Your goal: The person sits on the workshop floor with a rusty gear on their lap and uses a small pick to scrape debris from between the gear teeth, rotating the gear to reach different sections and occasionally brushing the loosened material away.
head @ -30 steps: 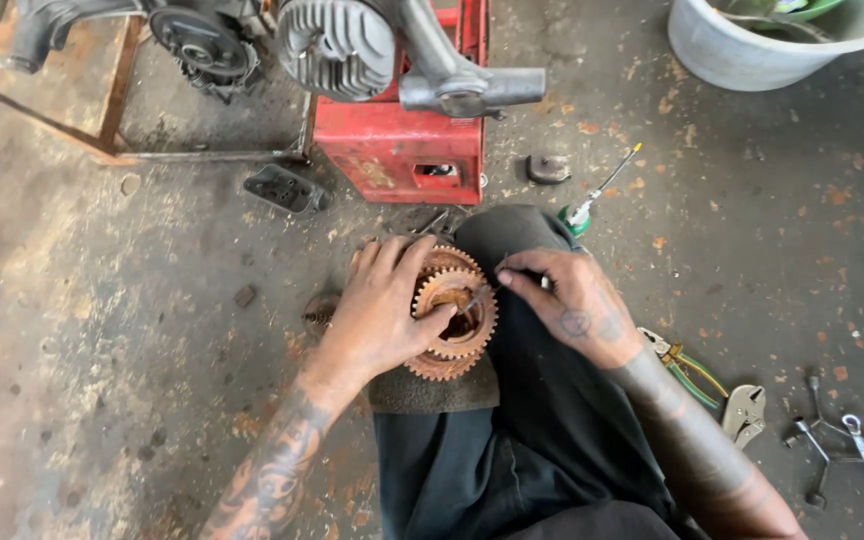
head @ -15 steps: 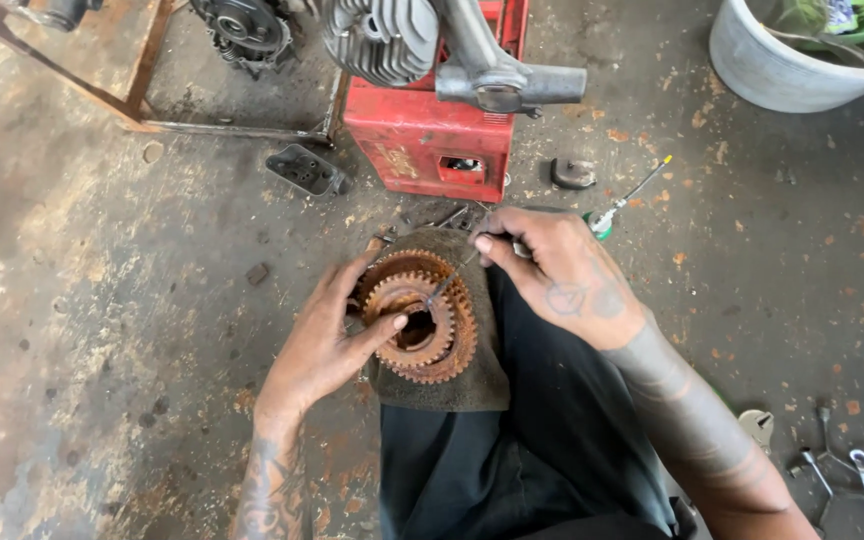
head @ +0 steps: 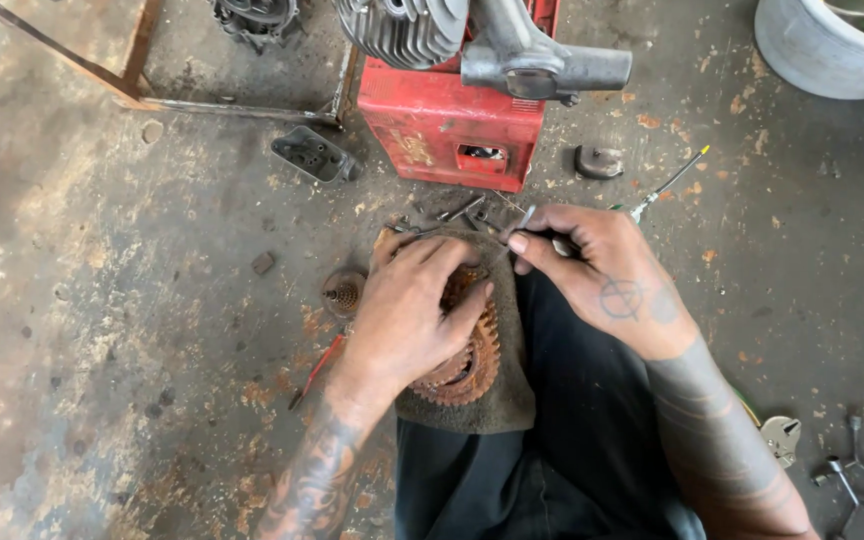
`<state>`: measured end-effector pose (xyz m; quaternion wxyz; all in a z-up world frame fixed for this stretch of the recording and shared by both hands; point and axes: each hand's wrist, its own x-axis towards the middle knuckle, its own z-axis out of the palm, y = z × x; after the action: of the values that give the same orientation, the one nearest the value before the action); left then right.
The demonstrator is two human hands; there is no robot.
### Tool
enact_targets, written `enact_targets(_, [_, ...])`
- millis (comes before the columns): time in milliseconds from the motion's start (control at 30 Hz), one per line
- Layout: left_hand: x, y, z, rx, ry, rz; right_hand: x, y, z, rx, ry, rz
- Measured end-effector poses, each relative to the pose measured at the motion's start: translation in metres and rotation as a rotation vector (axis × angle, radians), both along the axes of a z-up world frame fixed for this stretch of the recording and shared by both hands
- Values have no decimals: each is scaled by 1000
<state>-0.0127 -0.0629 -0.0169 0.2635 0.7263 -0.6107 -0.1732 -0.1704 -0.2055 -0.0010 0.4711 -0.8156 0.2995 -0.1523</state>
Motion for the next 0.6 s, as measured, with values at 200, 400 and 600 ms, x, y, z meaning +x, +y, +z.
enact_targets(200, [-12, -18, -12, 116, -4, 30, -5, -6, 2, 20, 25, -24])
enact_targets(400, [-25, -23, -20, -265, 31, 247, -41, -3, -22, 104, -69, -71])
enact_targets(600, [-27, -30, -24, -293, -21, 286, -35, 16, -28, -244, -39, -118])
